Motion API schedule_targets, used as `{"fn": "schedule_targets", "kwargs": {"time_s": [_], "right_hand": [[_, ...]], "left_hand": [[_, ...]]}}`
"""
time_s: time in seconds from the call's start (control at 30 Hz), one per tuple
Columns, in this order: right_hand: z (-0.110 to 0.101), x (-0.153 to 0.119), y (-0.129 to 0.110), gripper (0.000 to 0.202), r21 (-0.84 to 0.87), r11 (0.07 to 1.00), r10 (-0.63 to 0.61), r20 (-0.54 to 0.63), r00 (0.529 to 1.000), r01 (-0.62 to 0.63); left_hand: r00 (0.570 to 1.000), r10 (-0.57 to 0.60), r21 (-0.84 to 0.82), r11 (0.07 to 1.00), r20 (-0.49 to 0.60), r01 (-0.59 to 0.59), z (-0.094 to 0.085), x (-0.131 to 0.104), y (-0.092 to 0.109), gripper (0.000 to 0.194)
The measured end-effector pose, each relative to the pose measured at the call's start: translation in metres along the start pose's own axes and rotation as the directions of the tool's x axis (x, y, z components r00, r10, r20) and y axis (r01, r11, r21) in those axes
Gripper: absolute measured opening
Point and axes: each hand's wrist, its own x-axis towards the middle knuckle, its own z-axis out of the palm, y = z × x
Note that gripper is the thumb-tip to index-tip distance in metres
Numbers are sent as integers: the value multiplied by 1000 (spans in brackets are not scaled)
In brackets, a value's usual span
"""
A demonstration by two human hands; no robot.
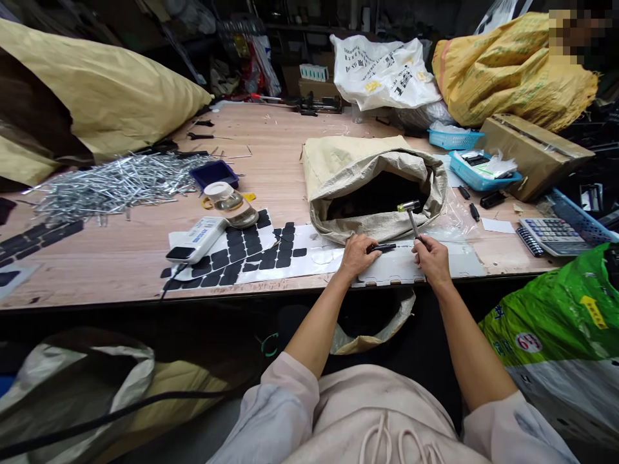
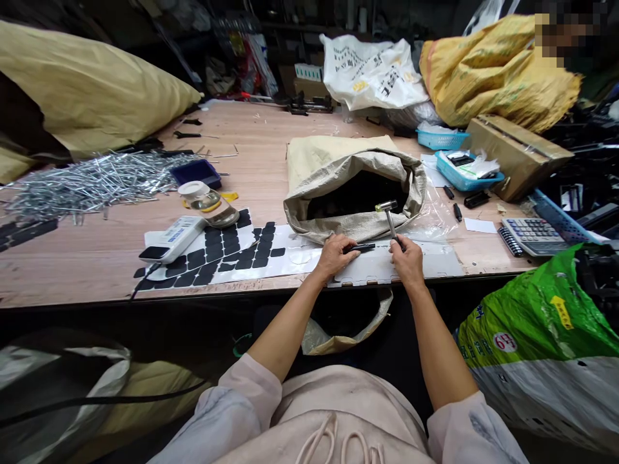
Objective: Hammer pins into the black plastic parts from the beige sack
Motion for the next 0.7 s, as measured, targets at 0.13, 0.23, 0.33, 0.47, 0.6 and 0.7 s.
{"fn": "schedule_targets", "kwargs": {"time_s": [0.13,0.23,0.33,0.47,0.6,0.7], "right_hand": [[10,24,5,29,273,948,153,55,987,-162],[10,28,8,26,316,923,208,65,976,-217],[8,28,9,23,332,916,217,63,974,-226],[7,27,7,21,338,916,209,56,976,-215],[8,26,7,21,324,923,204,47,978,-208],[10,25,8,21,312,928,197,52,979,-203]], "left_hand": [[1000,15,26,1000,24,-16,-3,-2,4,12],[999,39,38,998,32,-40,-8,-3,10,11],[997,82,25,996,16,-82,-17,-14,20,10],[977,208,-11,978,33,-208,-31,-56,31,9],[952,272,55,958,141,-282,-37,-104,33,7],[966,213,122,965,148,-232,-35,-113,35,9]]}}
